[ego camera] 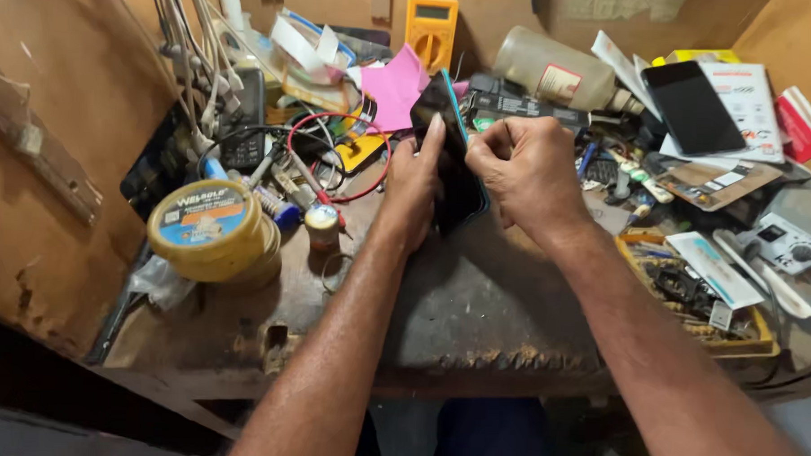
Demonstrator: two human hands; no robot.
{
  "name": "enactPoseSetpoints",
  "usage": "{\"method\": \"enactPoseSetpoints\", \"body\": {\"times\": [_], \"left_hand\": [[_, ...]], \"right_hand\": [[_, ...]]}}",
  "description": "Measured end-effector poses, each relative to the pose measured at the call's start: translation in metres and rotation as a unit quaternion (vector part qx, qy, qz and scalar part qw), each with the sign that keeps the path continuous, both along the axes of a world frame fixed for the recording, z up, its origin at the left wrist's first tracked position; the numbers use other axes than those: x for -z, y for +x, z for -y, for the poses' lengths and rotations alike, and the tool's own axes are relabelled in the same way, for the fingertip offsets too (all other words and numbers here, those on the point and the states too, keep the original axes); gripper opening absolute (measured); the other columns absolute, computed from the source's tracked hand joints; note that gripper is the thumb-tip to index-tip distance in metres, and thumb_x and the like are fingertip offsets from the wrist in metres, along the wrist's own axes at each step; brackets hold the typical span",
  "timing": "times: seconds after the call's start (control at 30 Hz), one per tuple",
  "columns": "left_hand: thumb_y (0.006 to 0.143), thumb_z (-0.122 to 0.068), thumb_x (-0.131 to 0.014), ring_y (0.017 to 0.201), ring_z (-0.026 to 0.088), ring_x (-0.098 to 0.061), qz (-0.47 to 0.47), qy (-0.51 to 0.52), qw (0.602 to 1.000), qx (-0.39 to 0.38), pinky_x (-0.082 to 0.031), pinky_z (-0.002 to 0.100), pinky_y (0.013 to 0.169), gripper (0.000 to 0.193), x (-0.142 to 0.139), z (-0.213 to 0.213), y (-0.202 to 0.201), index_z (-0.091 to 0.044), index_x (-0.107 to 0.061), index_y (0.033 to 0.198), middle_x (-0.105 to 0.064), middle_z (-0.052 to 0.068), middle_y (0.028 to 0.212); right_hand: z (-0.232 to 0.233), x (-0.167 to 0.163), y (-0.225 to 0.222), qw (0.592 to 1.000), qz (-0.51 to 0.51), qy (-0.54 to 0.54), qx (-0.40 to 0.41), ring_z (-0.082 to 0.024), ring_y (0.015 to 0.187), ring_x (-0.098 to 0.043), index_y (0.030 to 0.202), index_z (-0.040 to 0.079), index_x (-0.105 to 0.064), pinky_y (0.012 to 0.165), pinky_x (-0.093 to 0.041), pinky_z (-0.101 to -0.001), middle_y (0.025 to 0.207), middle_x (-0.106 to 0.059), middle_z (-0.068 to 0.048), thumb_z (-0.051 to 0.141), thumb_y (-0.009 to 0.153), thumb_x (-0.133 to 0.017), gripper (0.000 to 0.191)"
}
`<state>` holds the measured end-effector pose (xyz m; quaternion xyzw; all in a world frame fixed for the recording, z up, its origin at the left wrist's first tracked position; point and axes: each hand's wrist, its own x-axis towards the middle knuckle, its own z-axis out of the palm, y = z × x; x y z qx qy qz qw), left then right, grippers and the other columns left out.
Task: The person uses a metal prying tool to separate the back cover from a teal smartphone. They work along the edges, then lift and remove the back cover, exposing the internal battery and components.
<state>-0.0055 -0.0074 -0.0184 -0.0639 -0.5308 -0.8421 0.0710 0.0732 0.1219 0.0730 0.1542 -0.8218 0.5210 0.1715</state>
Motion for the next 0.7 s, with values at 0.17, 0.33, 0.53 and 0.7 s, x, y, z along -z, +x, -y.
{"method": "enactPoseSetpoints", "body": {"times": [0.17, 0.33, 0.53, 0.7], "left_hand": [[0.098, -0.059, -0.053, 0.045, 0.008, -0.042, 0.011, -0.029, 1.000, 0.000, -0.031, 0.027, 0.039, 0.052, 0.003, 0.000, -0.004, -0.014, -0.056, 0.073, -0.048, -0.004, 0.060], [0.103, -0.058, -0.048, 0.058, 0.013, -0.046, -0.007, -0.057, 0.997, -0.050, -0.036, 0.032, 0.049, 0.057, 0.001, -0.005, -0.003, -0.008, -0.063, 0.080, -0.053, -0.001, 0.068], [0.103, -0.058, -0.034, 0.089, 0.042, -0.068, -0.019, -0.192, 0.968, -0.163, -0.049, 0.050, 0.084, 0.074, -0.004, -0.009, -0.006, 0.005, -0.073, 0.096, -0.073, 0.025, 0.088], [0.102, -0.057, -0.035, 0.100, 0.049, -0.064, 0.026, -0.226, 0.952, -0.203, -0.048, 0.054, 0.086, 0.070, -0.006, -0.015, -0.004, 0.005, -0.069, 0.103, -0.070, 0.031, 0.101]], "right_hand": [[0.003, 0.004, 0.010, 0.998, -0.017, 0.052, 0.042, -0.009, 0.036, -0.055, 0.079, -0.001, -0.072, 0.033, -0.043, -0.0288, 0.052, -0.061, -0.001, 0.021, 0.096, -0.068, 0.028], [0.005, 0.003, 0.006, 0.980, -0.138, 0.131, 0.062, -0.013, 0.054, -0.064, 0.081, -0.003, -0.072, 0.049, -0.050, -0.0360, 0.059, -0.066, -0.010, 0.019, 0.093, -0.072, 0.024], [0.016, 0.004, 0.013, 0.966, -0.188, 0.161, 0.082, -0.036, 0.060, -0.067, 0.081, -0.004, -0.070, 0.053, -0.048, -0.0436, 0.069, -0.064, -0.025, 0.018, 0.094, -0.069, 0.025], [0.020, 0.001, 0.015, 0.976, -0.151, 0.123, 0.095, -0.033, 0.055, -0.068, 0.078, -0.002, -0.071, 0.050, -0.048, -0.0423, 0.065, -0.065, -0.022, 0.018, 0.089, -0.069, 0.023]]}}
